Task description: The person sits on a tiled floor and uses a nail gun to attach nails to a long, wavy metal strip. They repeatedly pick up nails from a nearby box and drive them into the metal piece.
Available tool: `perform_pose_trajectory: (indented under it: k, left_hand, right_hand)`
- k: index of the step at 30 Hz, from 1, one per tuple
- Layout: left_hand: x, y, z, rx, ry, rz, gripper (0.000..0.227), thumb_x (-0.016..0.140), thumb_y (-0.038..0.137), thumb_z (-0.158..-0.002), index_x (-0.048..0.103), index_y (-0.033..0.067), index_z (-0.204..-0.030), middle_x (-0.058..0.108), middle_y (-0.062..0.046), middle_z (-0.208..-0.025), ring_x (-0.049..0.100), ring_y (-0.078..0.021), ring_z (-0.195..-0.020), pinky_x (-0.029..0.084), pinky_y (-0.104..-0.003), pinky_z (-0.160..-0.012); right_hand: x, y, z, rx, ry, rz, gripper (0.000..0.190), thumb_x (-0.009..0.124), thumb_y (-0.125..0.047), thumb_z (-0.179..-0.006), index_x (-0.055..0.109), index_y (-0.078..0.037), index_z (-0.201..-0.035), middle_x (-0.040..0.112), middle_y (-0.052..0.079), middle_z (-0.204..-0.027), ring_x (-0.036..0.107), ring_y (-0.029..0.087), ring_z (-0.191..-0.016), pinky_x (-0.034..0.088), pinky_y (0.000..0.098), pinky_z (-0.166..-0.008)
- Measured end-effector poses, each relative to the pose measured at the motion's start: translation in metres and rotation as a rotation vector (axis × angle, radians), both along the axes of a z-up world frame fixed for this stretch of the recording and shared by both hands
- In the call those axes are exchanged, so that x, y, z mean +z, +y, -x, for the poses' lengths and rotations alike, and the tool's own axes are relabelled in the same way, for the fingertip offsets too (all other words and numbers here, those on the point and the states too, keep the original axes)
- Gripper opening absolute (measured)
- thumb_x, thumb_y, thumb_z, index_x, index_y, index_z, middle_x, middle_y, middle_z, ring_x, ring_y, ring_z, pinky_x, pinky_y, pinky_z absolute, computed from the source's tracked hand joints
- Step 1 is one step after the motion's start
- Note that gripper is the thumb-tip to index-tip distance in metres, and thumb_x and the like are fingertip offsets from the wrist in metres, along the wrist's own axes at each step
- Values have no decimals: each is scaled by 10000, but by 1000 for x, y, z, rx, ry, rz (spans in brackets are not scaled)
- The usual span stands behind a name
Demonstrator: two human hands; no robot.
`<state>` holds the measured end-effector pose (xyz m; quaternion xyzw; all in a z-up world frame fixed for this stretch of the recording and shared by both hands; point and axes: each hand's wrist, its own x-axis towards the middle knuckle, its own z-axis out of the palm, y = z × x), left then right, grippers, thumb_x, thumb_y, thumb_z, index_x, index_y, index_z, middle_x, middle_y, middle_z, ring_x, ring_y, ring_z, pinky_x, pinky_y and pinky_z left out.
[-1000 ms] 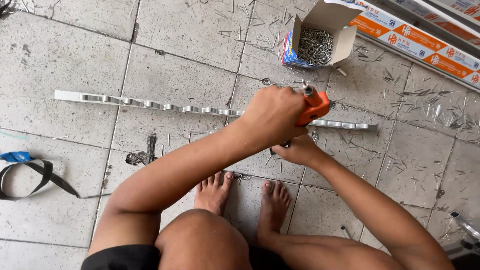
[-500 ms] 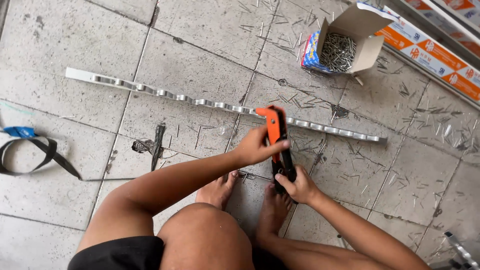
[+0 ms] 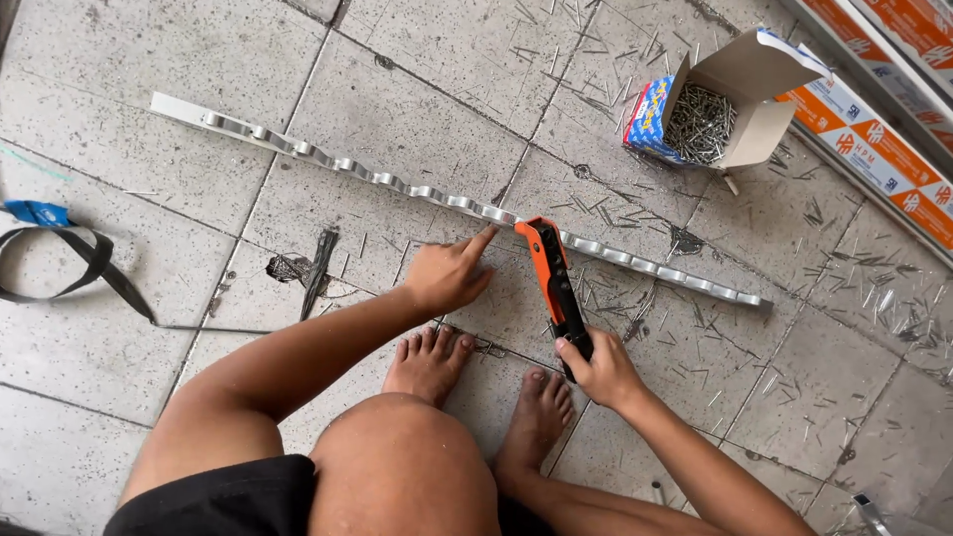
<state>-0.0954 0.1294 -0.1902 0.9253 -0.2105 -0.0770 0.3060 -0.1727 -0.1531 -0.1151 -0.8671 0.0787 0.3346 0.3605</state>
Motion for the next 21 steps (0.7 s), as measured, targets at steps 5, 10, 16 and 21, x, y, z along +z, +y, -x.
perform_pose_trajectory:
  k: [5,10,16,21]
  left_hand:
    - [-2,-2,-1,-90,73,-152,737,579,371,-902,328,149,-1558,748,-88,-800,742,-343,-653,590,-485,-624]
    - [21,-11,-7,-181,131,-197,746,544,365,-911,302,127,-1575,761,-111,-759,754,-351,-662,598,-493,-651]
    - [28,-33,-18,-289,145,-195,655,554,325,-947,399,91,-1539,759,-107,-734,752,-318,-633,602,-432,-616]
    - [31,-39,-30,-353,211,-185,672,597,310,-942,396,147,-1562,754,-142,-772,747,-328,-666,602,-431,-619]
  right_hand:
    - [18,6,-3,2,30,29,417,663,-412,-862,610,-83,-610,582,118,-466,578,235,-480,437,342,-485]
    - [33,-5,-23,60,88,103,441,644,-398,-894,602,-49,-628,592,181,-512,589,304,-523,452,386,-529]
    - [52,-33,-30,-51,269,92,520,560,-416,-926,671,-12,-620,715,187,-563,656,338,-586,512,410,-613]
    - [66,-32,-41,5,344,183,459,691,-425,-850,656,-32,-616,651,118,-523,620,279,-583,502,361,-595]
